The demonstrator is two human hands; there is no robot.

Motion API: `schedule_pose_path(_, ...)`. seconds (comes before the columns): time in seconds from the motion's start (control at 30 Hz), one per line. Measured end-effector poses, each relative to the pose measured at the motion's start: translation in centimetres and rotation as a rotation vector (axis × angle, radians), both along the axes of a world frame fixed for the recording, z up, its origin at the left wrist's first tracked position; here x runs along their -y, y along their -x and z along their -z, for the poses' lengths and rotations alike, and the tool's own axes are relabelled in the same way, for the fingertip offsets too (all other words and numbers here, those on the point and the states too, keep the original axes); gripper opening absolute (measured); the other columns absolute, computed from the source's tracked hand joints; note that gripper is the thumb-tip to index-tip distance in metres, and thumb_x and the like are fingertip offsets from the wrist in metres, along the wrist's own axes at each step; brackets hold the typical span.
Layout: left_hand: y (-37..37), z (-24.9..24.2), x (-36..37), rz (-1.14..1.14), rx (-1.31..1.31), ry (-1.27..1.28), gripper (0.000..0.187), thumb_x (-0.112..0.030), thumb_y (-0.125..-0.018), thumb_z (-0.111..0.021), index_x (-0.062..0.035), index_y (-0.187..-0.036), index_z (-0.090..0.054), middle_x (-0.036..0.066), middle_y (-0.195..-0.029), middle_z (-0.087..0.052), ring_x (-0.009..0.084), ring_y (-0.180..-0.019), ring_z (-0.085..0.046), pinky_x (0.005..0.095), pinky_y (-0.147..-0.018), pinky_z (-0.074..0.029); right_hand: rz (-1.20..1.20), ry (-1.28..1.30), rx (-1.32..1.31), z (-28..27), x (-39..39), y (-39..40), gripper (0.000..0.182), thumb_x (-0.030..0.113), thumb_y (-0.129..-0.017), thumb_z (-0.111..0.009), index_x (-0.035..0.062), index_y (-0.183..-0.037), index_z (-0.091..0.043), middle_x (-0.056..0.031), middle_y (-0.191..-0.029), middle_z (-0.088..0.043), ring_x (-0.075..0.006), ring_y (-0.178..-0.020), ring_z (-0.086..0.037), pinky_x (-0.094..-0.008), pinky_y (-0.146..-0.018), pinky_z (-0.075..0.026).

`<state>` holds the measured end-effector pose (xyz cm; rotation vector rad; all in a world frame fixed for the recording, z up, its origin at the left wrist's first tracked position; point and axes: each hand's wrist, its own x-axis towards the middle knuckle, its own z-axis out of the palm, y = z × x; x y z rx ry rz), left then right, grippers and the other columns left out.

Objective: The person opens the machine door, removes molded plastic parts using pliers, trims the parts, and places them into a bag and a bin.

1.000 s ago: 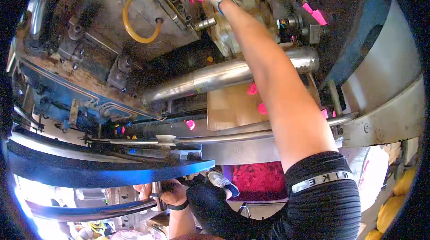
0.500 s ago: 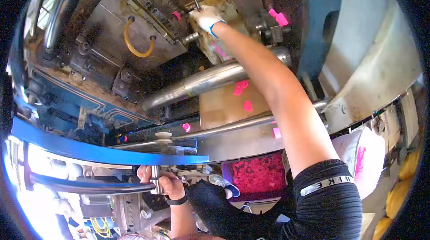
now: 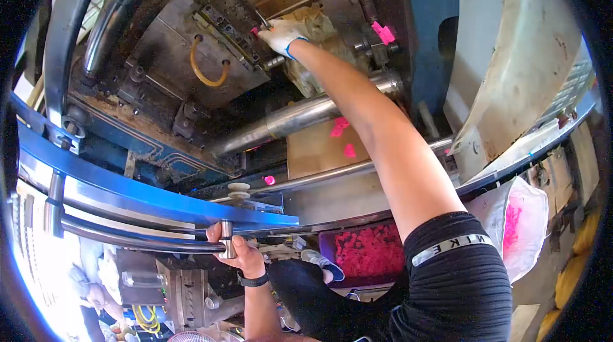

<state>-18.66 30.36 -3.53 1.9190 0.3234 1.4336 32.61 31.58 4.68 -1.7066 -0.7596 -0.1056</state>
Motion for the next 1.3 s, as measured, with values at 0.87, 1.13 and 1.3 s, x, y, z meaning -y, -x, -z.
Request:
schedule_pose_path(0.87,-0.5,0.5,-0.1,0.026,0.075,0.002,0.054,-0.048,-0.088,-0.078,-0.0091,-0.115,-0.052,0.003,-0.108,-0.045,0.019,-0.103,-0.046,0.0399,-0.096,-0.039,0.167,-0.221,0.055,0.5,4.6,5.8,0.037,0.04,-0.097,-0.062,0.0052,-0.108,-0.071,-0.0232,-0.099,-0.071,-0.039,-0.097,-0.069,-0.0456,-0.09,-0.053)
schedule_pose_path(1.13,0.2,0.5,0.3,0.047,0.06,0.023,0.044,-0.025,-0.091,-0.073,-0.003,-0.124,-0.055,0.012,-0.118,-0.053,0.0256,-0.108,-0.054,0.0436,-0.098,-0.045,-0.16,-0.39,0.028,-2.4,9.9,22.3,0.035,0.039,-0.1,-0.063,0.0051,-0.105,-0.068,-0.0183,-0.085,-0.07,-0.0337,-0.08,-0.069,-0.042,-0.073,-0.053)
schedule_pose_path(1.3,0.2,-0.3,1.9,0.038,-0.025,0.002,0.045,-0.02,-0.093,-0.07,0.0016,-0.129,-0.054,0.014,-0.12,-0.054,0.0268,-0.108,-0.056,0.0423,-0.098,-0.046,-0.25,-0.27,0.428,-7.3,16.8,33.7,0.029,0.034,-0.095,-0.069,0.0055,-0.099,-0.07,-0.0161,-0.077,-0.066,-0.0379,-0.073,-0.068,-0.0453,-0.065,-0.053)
